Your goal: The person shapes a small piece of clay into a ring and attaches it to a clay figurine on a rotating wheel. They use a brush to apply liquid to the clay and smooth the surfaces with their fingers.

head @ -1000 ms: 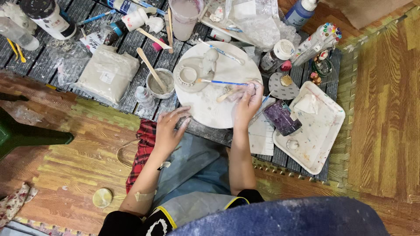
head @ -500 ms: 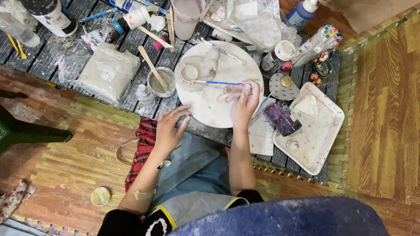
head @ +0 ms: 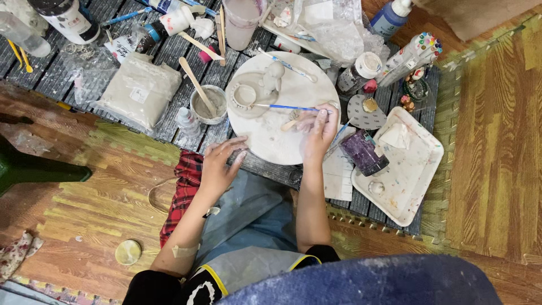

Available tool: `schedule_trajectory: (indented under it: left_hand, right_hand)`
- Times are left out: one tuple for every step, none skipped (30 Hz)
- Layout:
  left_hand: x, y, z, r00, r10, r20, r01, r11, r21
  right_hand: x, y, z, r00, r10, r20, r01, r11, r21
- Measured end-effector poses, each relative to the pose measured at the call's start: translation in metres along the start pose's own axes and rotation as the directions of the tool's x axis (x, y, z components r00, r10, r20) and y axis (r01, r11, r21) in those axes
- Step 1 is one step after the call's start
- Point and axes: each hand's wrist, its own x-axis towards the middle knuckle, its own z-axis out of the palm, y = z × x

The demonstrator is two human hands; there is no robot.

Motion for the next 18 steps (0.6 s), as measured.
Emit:
schedule_trajectory:
  left_hand:
    - [0.0,0.001,0.0,1.0,0.001,0.002,-0.001,1.0,-0.004]
    - [0.0,0.002,0.001,1.0,0.002,0.004,-0.002,1.0,-0.007]
    - [0.0,0.003,0.001,1.0,0.002,0.005,-0.002,1.0,-0.011]
    - [-0.001,0.005,0.001,1.0,0.006,0.008,-0.006,1.0,-0.023]
    - [-0.001,0.007,0.001,1.0,0.011,0.01,-0.01,0.999,-0.035]
    - [-0.002,0.009,0.001,1.0,0.015,0.012,-0.014,0.999,-0.047]
    - [-0.002,0.011,0.001,0.999,0.022,0.027,-0.02,0.998,-0.061]
    - [-0.001,0.012,0.0,0.999,0.029,0.043,-0.026,0.997,-0.074]
    - [-0.001,0.014,0.001,0.998,0.035,0.058,-0.03,0.996,-0.088]
    - [-0.001,0.015,0.001,0.996,0.036,0.081,-0.029,0.995,-0.093]
    - [-0.001,0.017,0.003,0.994,0.036,0.104,-0.026,0.995,-0.099]
    - [-0.002,0.018,0.005,0.991,0.036,0.128,-0.023,0.994,-0.105]
    - [-0.002,0.019,0.007,0.99,0.031,0.137,-0.016,0.993,-0.114]
    - [-0.003,0.02,0.009,0.989,0.027,0.145,-0.009,0.993,-0.122]
    - [-0.002,0.021,0.01,0.988,0.023,0.153,-0.003,0.992,-0.13]
    - [-0.003,0.022,0.011,0.989,0.035,0.146,-0.016,0.992,-0.127]
    - [-0.003,0.023,0.012,0.989,0.047,0.138,-0.03,0.992,-0.125]
    - [-0.003,0.023,0.012,0.99,0.059,0.131,-0.043,0.991,-0.123]
  right_hand:
    - [0.001,0.001,-0.003,0.999,-0.036,-0.037,0.035,0.999,-0.024]
    - [0.003,0.002,-0.005,0.995,-0.072,-0.073,0.069,0.996,-0.049]
    - [0.005,0.002,-0.008,0.993,-0.057,-0.1,0.056,0.998,-0.013]
    - [0.007,0.001,-0.011,0.991,-0.041,-0.126,0.044,0.999,0.025]
    - [0.009,0.0,-0.013,0.988,-0.024,-0.152,0.034,0.998,0.062]
    - [0.01,-0.003,-0.014,0.991,-0.057,-0.123,0.062,0.998,0.034]
    - [0.011,-0.005,-0.015,0.992,-0.09,-0.093,0.091,0.996,0.008]
    - [0.01,-0.008,-0.014,0.991,-0.122,-0.063,0.121,0.993,-0.018]
    - [0.008,-0.011,-0.011,0.993,-0.108,-0.041,0.105,0.993,-0.061]
    - [0.003,-0.014,-0.007,0.996,-0.093,-0.019,0.09,0.99,-0.105]
    - [-0.004,-0.016,-0.002,0.997,-0.075,0.002,0.074,0.986,-0.15]
    - [-0.011,-0.02,0.002,0.989,-0.134,0.07,0.146,0.968,-0.203]
    - [-0.017,-0.023,0.007,0.972,-0.188,0.141,0.219,0.943,-0.25]
    - [-0.024,-0.026,0.011,0.948,-0.236,0.214,0.293,0.912,-0.289]
    - [-0.03,-0.03,0.014,0.93,-0.265,0.256,0.338,0.889,-0.309]
    - [-0.037,-0.034,0.017,0.909,-0.291,0.299,0.384,0.864,-0.326]
    - [-0.041,-0.037,0.019,0.885,-0.315,0.342,0.43,0.837,-0.34]
    - [-0.043,-0.04,0.02,0.861,-0.36,0.359,0.485,0.794,-0.366]
